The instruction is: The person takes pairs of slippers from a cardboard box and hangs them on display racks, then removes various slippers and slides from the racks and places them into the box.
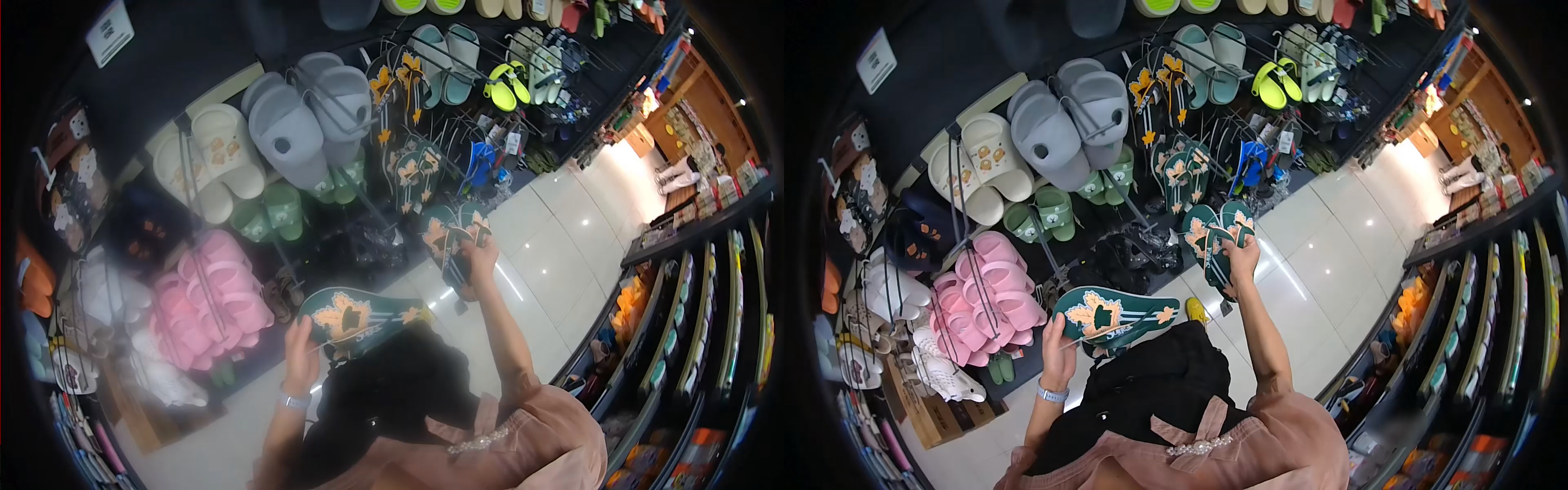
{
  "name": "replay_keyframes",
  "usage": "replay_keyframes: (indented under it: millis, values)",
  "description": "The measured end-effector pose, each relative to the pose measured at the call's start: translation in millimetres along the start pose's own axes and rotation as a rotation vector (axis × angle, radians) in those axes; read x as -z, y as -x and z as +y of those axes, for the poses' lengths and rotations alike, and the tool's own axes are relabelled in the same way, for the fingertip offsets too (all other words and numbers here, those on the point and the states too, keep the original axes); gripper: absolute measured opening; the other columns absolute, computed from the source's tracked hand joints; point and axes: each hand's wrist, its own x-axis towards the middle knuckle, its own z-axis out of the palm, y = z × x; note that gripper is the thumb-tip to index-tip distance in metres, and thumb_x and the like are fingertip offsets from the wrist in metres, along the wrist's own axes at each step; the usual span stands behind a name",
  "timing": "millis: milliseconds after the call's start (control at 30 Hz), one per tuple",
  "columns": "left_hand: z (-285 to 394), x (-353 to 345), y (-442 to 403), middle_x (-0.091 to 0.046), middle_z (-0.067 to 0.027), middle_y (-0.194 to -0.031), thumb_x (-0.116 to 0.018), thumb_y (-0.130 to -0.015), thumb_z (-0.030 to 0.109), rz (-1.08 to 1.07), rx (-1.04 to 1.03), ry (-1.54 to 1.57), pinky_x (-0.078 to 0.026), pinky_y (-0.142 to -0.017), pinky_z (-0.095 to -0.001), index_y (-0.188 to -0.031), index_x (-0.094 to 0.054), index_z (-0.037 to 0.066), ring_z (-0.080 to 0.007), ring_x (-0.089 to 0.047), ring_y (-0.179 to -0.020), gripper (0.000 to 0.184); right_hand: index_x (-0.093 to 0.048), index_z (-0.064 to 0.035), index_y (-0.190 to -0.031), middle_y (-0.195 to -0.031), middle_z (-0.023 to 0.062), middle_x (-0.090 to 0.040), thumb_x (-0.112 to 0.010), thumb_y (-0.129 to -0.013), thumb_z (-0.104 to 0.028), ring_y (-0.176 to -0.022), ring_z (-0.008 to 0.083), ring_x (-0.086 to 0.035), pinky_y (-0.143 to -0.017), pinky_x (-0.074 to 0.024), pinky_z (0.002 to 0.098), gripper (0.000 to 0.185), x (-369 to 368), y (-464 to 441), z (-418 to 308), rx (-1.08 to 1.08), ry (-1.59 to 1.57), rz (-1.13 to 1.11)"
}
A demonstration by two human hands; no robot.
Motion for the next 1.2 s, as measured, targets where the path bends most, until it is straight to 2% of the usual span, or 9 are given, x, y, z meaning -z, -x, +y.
replay_keyframes:
  millis: [100,167,267,367,600,700,933,1000,1200]
  values:
    - [-7.5,-26.3,-21.0,-0.058,-0.0053,-0.103,-0.045,-0.093,0.019,0.058,-0.010,-0.018,-0.040,-0.084,-0.0297,-0.109,-0.052,0.002,-0.0133,-0.053,-0.095,0.025,-0.058,-0.0009,-0.088,-0.074,0.0051,-0.059,-0.063,-0.068,0.004,-0.059,0.0096,-0.055,-0.052,-0.0422,0.0198,0.021,-4.7,-49.0,4.8,-0.051,0.038,-0.025]
    - [-17.6,-37.0,-36.4,-0.057,-0.0057,-0.105,-0.046,-0.093,0.020,0.095,-0.039,-0.066,-0.039,-0.085,-0.0296,-0.110,-0.051,0.001,-0.0133,-0.052,-0.096,0.026,-0.053,-0.0012,-0.079,-0.069,0.0039,-0.059,-0.064,-0.067,0.006,-0.053,0.0081,-0.053,-0.049,-0.0420,0.0194,0.018,-9.5,-78.4,8.9,-0.044,-0.045,-0.026]
    - [-25.0,-63.0,-58.1,-0.056,-0.0063,-0.106,-0.047,-0.092,0.020,0.130,-0.038,-0.103,-0.038,-0.086,-0.0290,-0.110,-0.051,0.000,-0.0127,-0.052,-0.097,0.027,-0.053,-0.0020,-0.077,-0.067,0.0033,-0.058,-0.064,-0.066,0.006,-0.052,0.0083,-0.052,-0.049,-0.0419,0.0199,0.017,-5.6,-112.9,31.3,-0.086,-0.019,-0.028]
    - [-33.4,-80.6,-77.2,-0.056,-0.0067,-0.106,-0.047,-0.092,0.020,0.142,-0.031,-0.133,-0.038,-0.087,-0.0282,-0.111,-0.051,-0.001,-0.0126,-0.051,-0.098,0.028,-0.053,-0.0026,-0.075,-0.067,0.0032,-0.058,-0.064,-0.066,0.007,-0.052,0.0085,-0.052,-0.049,-0.0418,0.0202,0.017,4.2,-130.5,41.2,-0.112,0.082,-0.051]
    - [-52.7,-122.7,-107.7,-0.058,-0.0062,-0.104,-0.048,-0.092,0.017,0.205,-0.018,-0.110,-0.039,-0.085,-0.0268,-0.108,-0.054,-0.001,-0.0126,-0.052,-0.096,0.025,-0.053,-0.0012,-0.079,-0.068,0.0028,-0.058,-0.065,-0.068,0.006,-0.054,0.0080,-0.053,-0.050,-0.0415,0.0194,0.018,11.1,-155.0,32.4,-0.216,-0.050,-0.110]
    - [-65.0,-122.5,-115.8,-0.059,-0.0047,-0.106,-0.047,-0.092,0.026,0.191,-0.010,-0.171,-0.040,-0.086,-0.0275,-0.112,-0.053,0.003,-0.0125,-0.055,-0.097,0.031,-0.053,-0.0009,-0.081,-0.070,0.0030,-0.058,-0.064,-0.069,0.007,-0.055,0.0076,-0.053,-0.050,-0.0415,0.0190,0.018,3.9,-165.2,29.0,-0.205,-0.107,-0.175]
    - [-72.6,-143.7,-127.2,-0.059,-0.0048,-0.105,-0.048,-0.092,0.026,0.277,-0.034,-0.129,-0.040,-0.085,-0.0272,-0.110,-0.054,0.003,-0.0130,-0.055,-0.097,0.029,-0.052,-0.0020,-0.081,-0.070,0.0029,-0.058,-0.062,-0.070,0.008,-0.056,0.0065,-0.052,-0.051,-0.0418,0.0188,0.018,-16.3,-193.2,40.1,-0.159,-0.076,-0.284]
    - [-72.1,-150.2,-128.9,-0.059,-0.0063,-0.104,-0.047,-0.092,0.018,0.296,-0.053,-0.099,-0.040,-0.085,-0.0267,-0.110,-0.053,0.001,-0.0125,-0.054,-0.094,0.026,-0.052,-0.0019,-0.080,-0.071,0.0028,-0.058,-0.060,-0.070,0.009,-0.057,0.0065,-0.053,-0.051,-0.0424,0.0190,0.017,-23.8,-201.7,45.5,-0.174,-0.107,-0.296]
    - [-81.5,-154.8,-130.6,-0.059,-0.0064,-0.106,-0.048,-0.092,0.020,0.348,-0.090,-0.112,-0.039,-0.087,-0.0278,-0.114,-0.052,0.000,-0.0126,-0.053,-0.097,0.031,-0.055,-0.0017,-0.080,-0.067,0.0012,-0.057,-0.062,-0.073,0.007,-0.054,0.0060,-0.052,-0.048,-0.0400,0.0187,0.013,-66.1,-244.7,68.8,-0.177,-0.215,-0.287]
